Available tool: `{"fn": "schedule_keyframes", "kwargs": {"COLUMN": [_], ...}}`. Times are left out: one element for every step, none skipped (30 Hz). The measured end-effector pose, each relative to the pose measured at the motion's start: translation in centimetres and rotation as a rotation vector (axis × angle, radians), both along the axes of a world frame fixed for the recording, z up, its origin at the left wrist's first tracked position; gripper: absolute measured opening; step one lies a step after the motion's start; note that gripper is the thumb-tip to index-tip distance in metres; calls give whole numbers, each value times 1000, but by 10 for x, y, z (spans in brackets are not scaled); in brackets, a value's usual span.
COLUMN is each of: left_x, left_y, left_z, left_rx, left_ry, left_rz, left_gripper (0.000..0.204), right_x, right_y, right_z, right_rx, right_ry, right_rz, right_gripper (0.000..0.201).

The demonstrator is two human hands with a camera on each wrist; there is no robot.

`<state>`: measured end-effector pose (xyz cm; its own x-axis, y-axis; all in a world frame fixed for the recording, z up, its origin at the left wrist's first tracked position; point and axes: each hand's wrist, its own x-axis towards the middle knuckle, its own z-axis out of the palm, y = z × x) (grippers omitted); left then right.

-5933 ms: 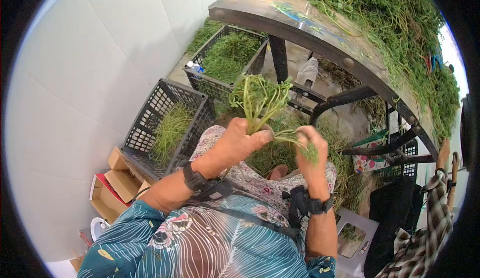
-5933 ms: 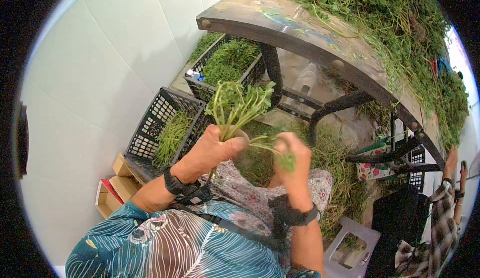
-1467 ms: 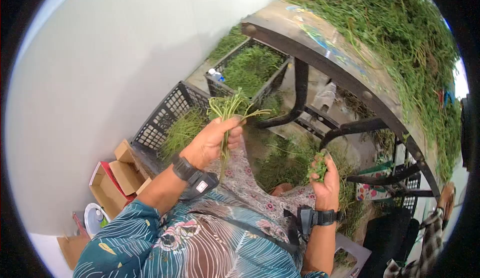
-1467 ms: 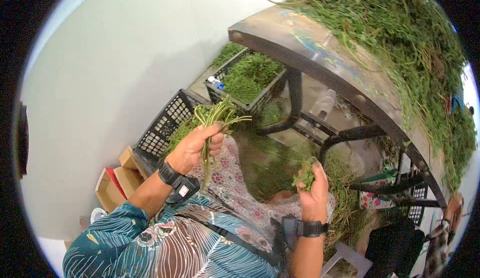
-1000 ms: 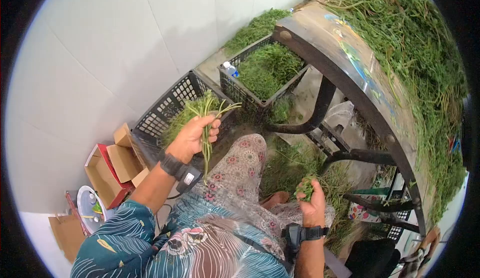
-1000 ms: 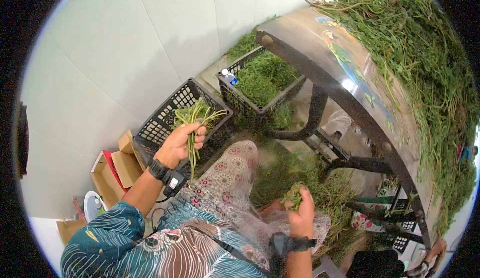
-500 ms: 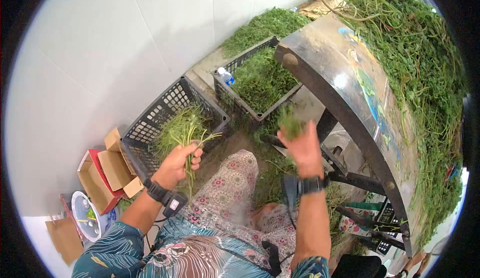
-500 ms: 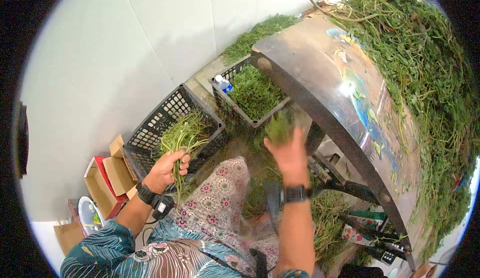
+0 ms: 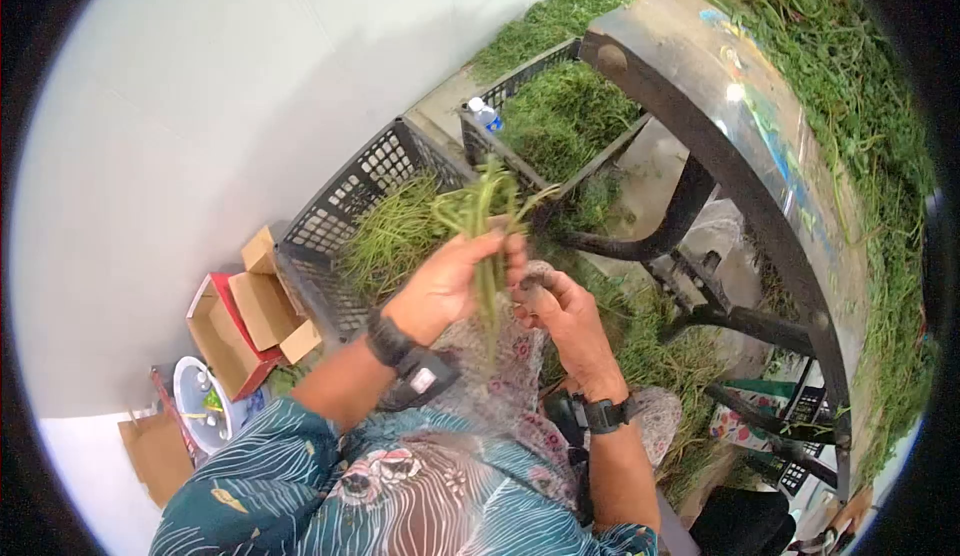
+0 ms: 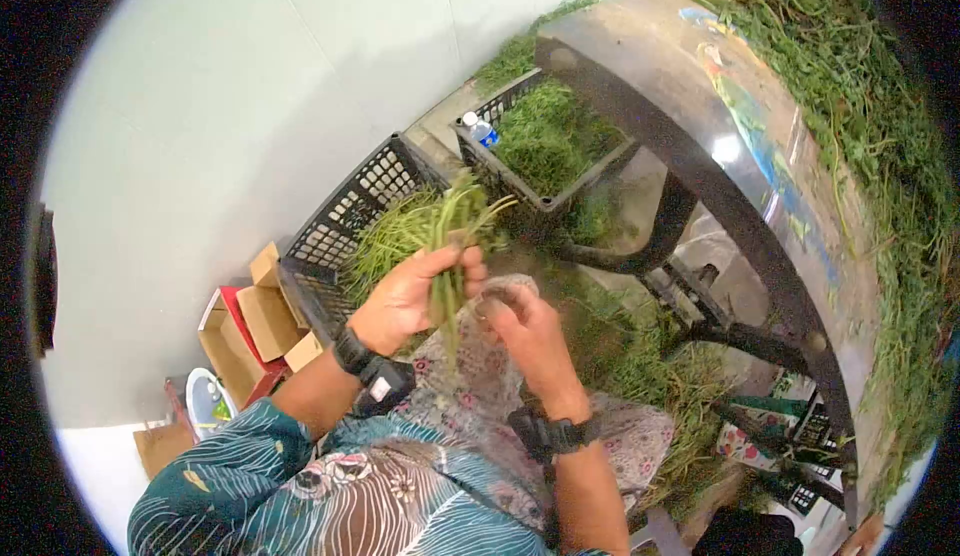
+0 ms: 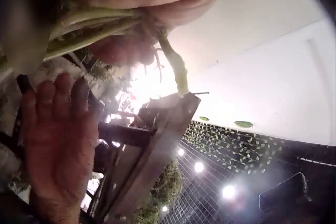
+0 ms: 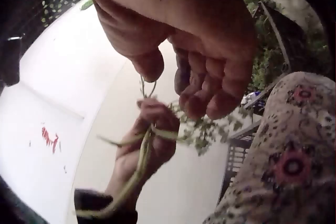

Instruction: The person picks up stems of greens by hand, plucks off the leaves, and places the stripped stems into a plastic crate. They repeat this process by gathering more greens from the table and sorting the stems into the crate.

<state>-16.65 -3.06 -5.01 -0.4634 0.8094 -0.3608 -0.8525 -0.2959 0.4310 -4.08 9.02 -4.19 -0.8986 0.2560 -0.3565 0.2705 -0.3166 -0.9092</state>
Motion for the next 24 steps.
{"fn": "schedule_keyframes", "kwargs": {"left_x": [7, 14, 20, 24, 30, 37, 42, 46, 48, 50, 52, 55, 60, 63, 65, 66, 66, 65, 65, 65, 65, 64, 64, 64], "left_y": [5, 10, 14, 16, 19, 21, 23, 25, 26, 28, 30, 33, 35, 36, 36, 36, 35, 35, 34, 33, 31, 28, 25, 23], "left_z": [2, 5, 8, 8, 10, 13, 16, 17, 16, 13, 12, 13, 15, 16, 16, 16, 17, 15, 14, 13, 13, 15, 16, 17], "left_rx": [-19, -33, -45, 0, 19, 38, 55, 49, 48, 51, 57, 56, 55, 52, 67, 84, 101, 125, 142, 160, 179, 186, 168, 150], "left_ry": [18, 37, 55, 54, 59, 64, 69, 81, 111, 140, 170, 168, 165, 162, 146, 129, 113, 121, 117, 112, 106, 138, 128, 121], "left_rz": [-2, -6, -13, -51, -60, -68, -76, -73, -74, -75, -74, -96, -116, -133, -149, -164, -177, -203, -211, -219, -226, -246, -245, -243], "left_gripper": [22, 21, 21, 20, 20, 20, 20, 20, 20, 19, 19, 19, 19, 19, 20, 21, 22, 25, 26, 26, 27, 27, 27, 27], "right_x": [4, 9, 15, 20, 26, 32, 38, 44, 48, 53, 56, 60, 63, 66, 69, 72, 75, 78, 81, 85, 88, 91, 94, 96], "right_y": [-4, -7, -7, -7, -6, -3, 2, 4, 3, 0, -2, -2, -2, -3, -4, -5, -5, -5, -4, -3, -3, -3, -4, -5], "right_z": [3, 7, 10, 13, 16, 17, 18, 19, 22, 25, 27, 27, 24, 23, 23, 24, 24, 26, 28, 29, 29, 29, 29, 29], "right_rx": [56, 88, 90, 92, 94, 137, 179, 220, 192, 167, 145, 210, 273, 336, 280, 226, 172, 156, 141, 126, 122, 117, 113, 83], "right_ry": [17, -13, -19, -25, -29, -25, -21, -17, 2, 21, 40, 28, 16, 2, 6, 11, 17, -1, -19, -38, -33, -27, -21, 10], "right_rz": [3, -5, -35, -67, -99, -65, -31, 3, -13, -29, -45, -26, -5, 18, -15, -47, -77, -97, -117, -137, -176, -213, -249, -325], "right_gripper": [28, 27, 27, 26, 26, 25, 24, 23, 23, 22, 21, 22, 22, 22, 20, 18, 17, 16, 15, 15, 15, 15, 15, 14]}}
